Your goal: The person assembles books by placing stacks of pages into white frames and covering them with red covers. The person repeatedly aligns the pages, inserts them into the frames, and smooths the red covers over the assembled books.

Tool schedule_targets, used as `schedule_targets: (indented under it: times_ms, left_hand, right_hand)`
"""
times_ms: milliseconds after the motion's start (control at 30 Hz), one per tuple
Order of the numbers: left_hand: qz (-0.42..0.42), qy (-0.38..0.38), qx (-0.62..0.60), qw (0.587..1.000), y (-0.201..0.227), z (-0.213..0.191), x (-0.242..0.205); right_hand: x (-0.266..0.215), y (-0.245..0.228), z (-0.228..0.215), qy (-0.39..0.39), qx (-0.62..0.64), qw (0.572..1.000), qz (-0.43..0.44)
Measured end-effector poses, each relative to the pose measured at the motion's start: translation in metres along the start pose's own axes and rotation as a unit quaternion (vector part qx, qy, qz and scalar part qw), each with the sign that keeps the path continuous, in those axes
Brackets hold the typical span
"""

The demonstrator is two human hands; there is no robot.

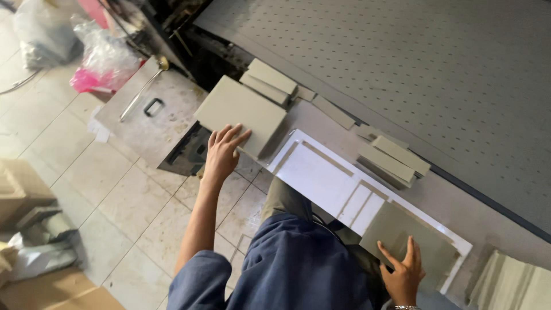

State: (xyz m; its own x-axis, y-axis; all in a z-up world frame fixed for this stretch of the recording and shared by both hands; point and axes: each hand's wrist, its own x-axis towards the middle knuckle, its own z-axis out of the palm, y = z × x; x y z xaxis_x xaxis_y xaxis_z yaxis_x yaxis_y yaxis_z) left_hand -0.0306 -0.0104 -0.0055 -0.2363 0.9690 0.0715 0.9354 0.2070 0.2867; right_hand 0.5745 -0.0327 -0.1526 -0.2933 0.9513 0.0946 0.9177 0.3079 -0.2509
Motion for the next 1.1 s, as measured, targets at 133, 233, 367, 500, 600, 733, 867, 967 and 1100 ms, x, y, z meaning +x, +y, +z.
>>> schedule_targets:
  times_ms: [133, 233, 367, 500, 600, 733, 867, 967, 1100]
  left_hand:
    - [0.048, -0.010, -0.002, 0.999, -0.007, -0.031, 0.013]
    - [0.106, 0.037, -0.002, 0.994, 0.016, -0.063, 0.018]
    - [0.211, 0.116, 0.017, 0.970, 0.072, -0.060, 0.013]
    - [0.313, 0.060, -0.045, 0.947, 0.127, 0.009, -0.015]
    - [0.421, 0.035, -0.051, 0.905, 0.135, 0.086, -0.043]
    - [0.407, -0.053, -0.083, 0.908, 0.126, 0.168, -0.074]
    - [0.392, -0.076, -0.083, 0.913, 0.122, 0.183, -0.079]
    - [0.396, -0.078, -0.093, 0.910, 0.125, 0.183, -0.073]
    - [0.376, -0.005, -0.071, 0.924, 0.139, 0.178, -0.067]
  right_hand:
    - [0.000, -0.003, -0.001, -0.009, 0.000, 1.000, -0.003]
    - [0.003, -0.003, -0.001, -0.007, -0.010, 1.000, -0.002]
    - [-0.003, 0.000, 0.006, 0.008, -0.013, 1.000, -0.003]
    - [-0.005, -0.010, 0.000, -0.019, -0.005, 0.999, 0.026]
    - [-0.007, -0.015, -0.002, -0.058, -0.009, 0.995, 0.074]
    - [-0.009, -0.015, 0.001, 0.039, 0.005, 0.999, 0.004]
    - [-0.010, -0.017, 0.004, 0.048, 0.000, 0.999, 0.004]
    - [-0.012, -0.019, 0.001, 0.015, 0.003, 1.000, 0.026]
    - [-0.012, -0.016, 0.007, -0.014, 0.018, 0.997, 0.074]
